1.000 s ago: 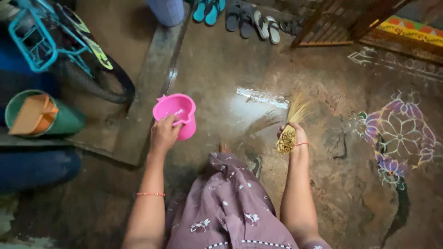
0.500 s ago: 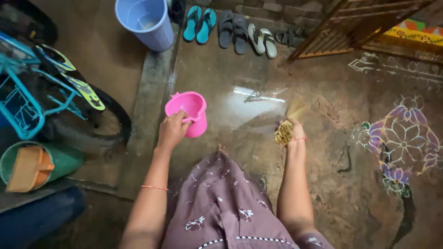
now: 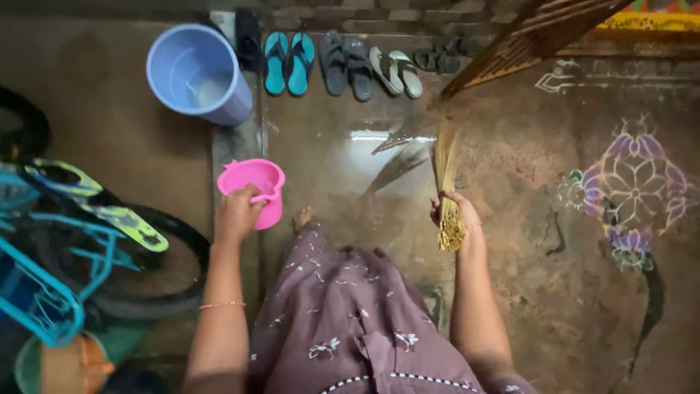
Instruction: The person pours water from a small pink bucket onto a stone floor and scrubs the surface using a stick broom, moving around decorative patterns and near footwear.
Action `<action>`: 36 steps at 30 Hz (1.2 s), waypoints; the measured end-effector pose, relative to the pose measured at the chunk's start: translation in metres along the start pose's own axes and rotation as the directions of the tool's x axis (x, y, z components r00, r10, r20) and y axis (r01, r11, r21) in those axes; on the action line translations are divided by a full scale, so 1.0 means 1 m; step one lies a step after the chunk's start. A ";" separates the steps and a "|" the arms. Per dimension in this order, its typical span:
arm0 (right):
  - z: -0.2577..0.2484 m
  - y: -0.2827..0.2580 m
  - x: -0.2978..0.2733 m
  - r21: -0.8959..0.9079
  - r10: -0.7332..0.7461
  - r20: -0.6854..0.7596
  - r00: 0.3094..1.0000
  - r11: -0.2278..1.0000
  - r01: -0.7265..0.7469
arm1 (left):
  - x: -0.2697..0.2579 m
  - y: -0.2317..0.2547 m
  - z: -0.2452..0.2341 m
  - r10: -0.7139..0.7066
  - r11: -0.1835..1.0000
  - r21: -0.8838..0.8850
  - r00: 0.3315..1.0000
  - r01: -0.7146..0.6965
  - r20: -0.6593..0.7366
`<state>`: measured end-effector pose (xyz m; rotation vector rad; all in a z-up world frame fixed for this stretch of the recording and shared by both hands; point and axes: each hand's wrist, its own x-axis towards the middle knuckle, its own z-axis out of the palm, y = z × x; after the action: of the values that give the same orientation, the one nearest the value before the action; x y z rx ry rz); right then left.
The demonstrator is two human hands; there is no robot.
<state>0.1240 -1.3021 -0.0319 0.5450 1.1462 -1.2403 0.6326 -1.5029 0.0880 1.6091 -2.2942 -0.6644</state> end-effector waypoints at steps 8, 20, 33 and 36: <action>0.065 0.043 0.002 0.221 -0.083 -0.181 0.980 0.968 0.123 | 0.129 -0.058 0.007 0.134 0.991 -0.065 0.933 -0.119 0.335; 0.033 0.066 -0.031 0.304 -0.219 -0.196 0.956 0.913 0.271 | 0.376 0.035 0.212 0.487 0.809 -0.011 0.659 -0.588 0.573; -0.003 -0.031 -0.009 0.443 -0.246 -0.231 0.941 0.835 0.327 | 0.489 0.315 0.186 0.818 0.551 -0.199 0.572 -0.810 -0.059; 0.008 -0.062 -0.005 0.445 -0.264 -0.266 0.927 0.819 0.361 | 0.507 0.319 0.165 0.820 0.526 -0.293 0.568 -0.798 -0.075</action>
<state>0.0702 -1.3248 -0.0091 0.8963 1.1099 -1.8225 0.1181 -1.8507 0.0831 0.2417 -2.4656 -0.7439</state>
